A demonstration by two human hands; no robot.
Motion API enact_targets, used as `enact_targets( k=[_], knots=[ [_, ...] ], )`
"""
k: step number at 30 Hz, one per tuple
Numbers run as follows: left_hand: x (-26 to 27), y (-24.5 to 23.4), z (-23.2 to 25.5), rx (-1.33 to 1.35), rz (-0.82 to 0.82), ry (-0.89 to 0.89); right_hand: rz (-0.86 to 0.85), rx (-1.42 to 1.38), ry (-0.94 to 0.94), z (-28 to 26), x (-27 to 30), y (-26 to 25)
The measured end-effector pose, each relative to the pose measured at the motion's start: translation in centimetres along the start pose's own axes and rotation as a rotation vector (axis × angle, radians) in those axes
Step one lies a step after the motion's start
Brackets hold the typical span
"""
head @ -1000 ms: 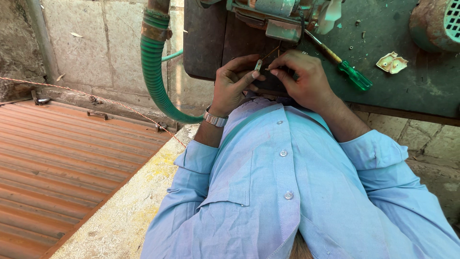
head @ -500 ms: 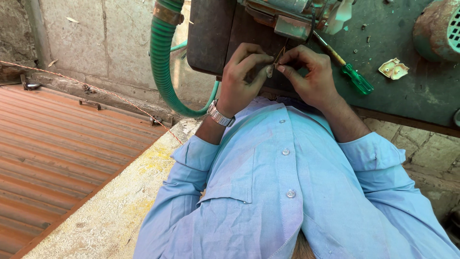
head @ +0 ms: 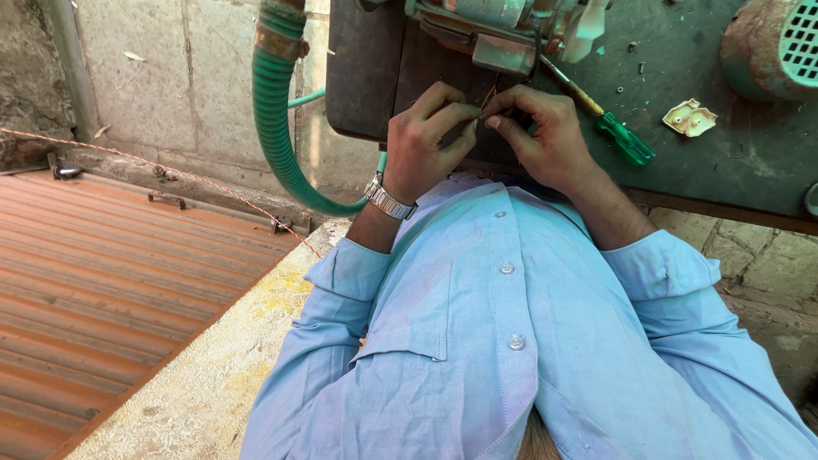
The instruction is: The person works on the wiring of a small electric motor mounted on a workbench. They strip and insert wires into a terminal block, then use a screwdriver to tighten the connections. The person repeats this process for multiple wires, ensuring each is securely fastened.
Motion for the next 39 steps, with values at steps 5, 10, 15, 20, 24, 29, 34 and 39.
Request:
enact_targets(
  k=[5, 10, 15, 20, 24, 29, 34, 39],
  knots=[
    [0.1, 0.6, -0.5, 0.032, 0.006, -0.077, 0.011, 0.068, 0.053, 0.2, 0.0, -0.2],
    [0.0, 0.9, -1.1, 0.053, -0.026, -0.140, 0.020, 0.080, 0.020, -0.3, 0.0, -0.2],
    [0.0, 0.7, -1.2, 0.117, -0.085, -0.133, -0.025, 0.141, -0.036, -0.6, -0.1, 0.1],
    [0.1, 1.0, -1.3, 0.129, -0.119, -0.135, -0.078, 0.198, -0.056, -0.7, -0.2, 0.4],
    [0.5, 1.4, -1.7, 0.192, -0.147, -0.144, -0.090, 0.185, -0.020, -0.5, 0.0, 0.4],
    [0.7, 1.6, -2.9, 0.378, -0.157, -0.237, -0.030, 0.076, -0.002, -0.6, 0.3, 0.2],
    [0.9, 0.7, -2.6, 0.360, -0.132, -0.221, -0.029, 0.099, 0.005, -0.4, 0.4, -0.2],
    [1.0, 0.6, -1.9, 0.233, -0.115, -0.182, -0.051, 0.122, -0.015, -0.7, 0.3, 0.3]
  ],
)
Point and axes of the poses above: each hand's wrist, its own x-axis away from the middle knuckle, its own y-axis out of the palm, z = x × y, the point moved 8 cm from there along -x, towards the middle knuckle, and after that the axes turned 5 degrees about -y, right-handed, at the moved point
